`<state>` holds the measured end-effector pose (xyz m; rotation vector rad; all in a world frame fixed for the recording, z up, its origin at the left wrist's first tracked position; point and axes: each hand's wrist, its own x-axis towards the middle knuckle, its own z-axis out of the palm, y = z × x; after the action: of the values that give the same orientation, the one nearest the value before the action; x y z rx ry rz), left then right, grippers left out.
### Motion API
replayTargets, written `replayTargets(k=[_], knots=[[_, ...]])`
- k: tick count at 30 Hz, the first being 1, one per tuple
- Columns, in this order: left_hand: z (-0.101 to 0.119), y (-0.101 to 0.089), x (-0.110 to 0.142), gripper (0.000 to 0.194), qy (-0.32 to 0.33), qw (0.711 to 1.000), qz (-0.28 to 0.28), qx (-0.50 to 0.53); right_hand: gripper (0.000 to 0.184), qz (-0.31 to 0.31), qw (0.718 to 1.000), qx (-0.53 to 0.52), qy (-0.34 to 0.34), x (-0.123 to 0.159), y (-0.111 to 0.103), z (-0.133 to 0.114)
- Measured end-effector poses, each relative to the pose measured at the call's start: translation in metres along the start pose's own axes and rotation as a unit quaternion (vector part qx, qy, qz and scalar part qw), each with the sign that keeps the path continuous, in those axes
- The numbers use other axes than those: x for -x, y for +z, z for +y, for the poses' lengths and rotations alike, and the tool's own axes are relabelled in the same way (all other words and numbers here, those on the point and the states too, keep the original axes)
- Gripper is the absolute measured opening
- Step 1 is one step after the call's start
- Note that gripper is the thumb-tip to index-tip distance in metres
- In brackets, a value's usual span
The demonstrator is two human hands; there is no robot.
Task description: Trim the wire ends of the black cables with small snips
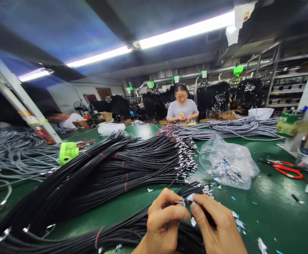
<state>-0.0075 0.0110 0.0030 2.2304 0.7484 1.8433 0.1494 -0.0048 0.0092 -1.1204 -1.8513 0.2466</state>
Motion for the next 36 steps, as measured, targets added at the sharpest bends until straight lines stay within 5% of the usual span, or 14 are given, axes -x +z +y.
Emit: replayTargets(k=[6,9,18,36], knots=[[0.0013,0.0032,0.0001,0.038,-0.045,0.999,0.000,0.008,0.022,0.022,1.000,0.003,0.010,0.0030,0.0030,0.0054],[0.0022,0.0044,0.0006,0.025,-0.094,0.995,0.017,-0.011,0.024,0.001,1.000,-0.012,0.023,0.0038,0.0035,0.0068],[0.0041,-0.0011,-0.0044,0.016,-0.044,0.998,0.020,-0.033,0.031,-0.054,0.986,-0.131,0.093,-0.0017,0.0031,-0.0020],[0.0076,-0.0032,-0.0062,0.015,-0.049,0.998,0.021,-0.030,0.030,-0.013,0.999,-0.003,0.033,0.0001,0.0020,0.0052]])
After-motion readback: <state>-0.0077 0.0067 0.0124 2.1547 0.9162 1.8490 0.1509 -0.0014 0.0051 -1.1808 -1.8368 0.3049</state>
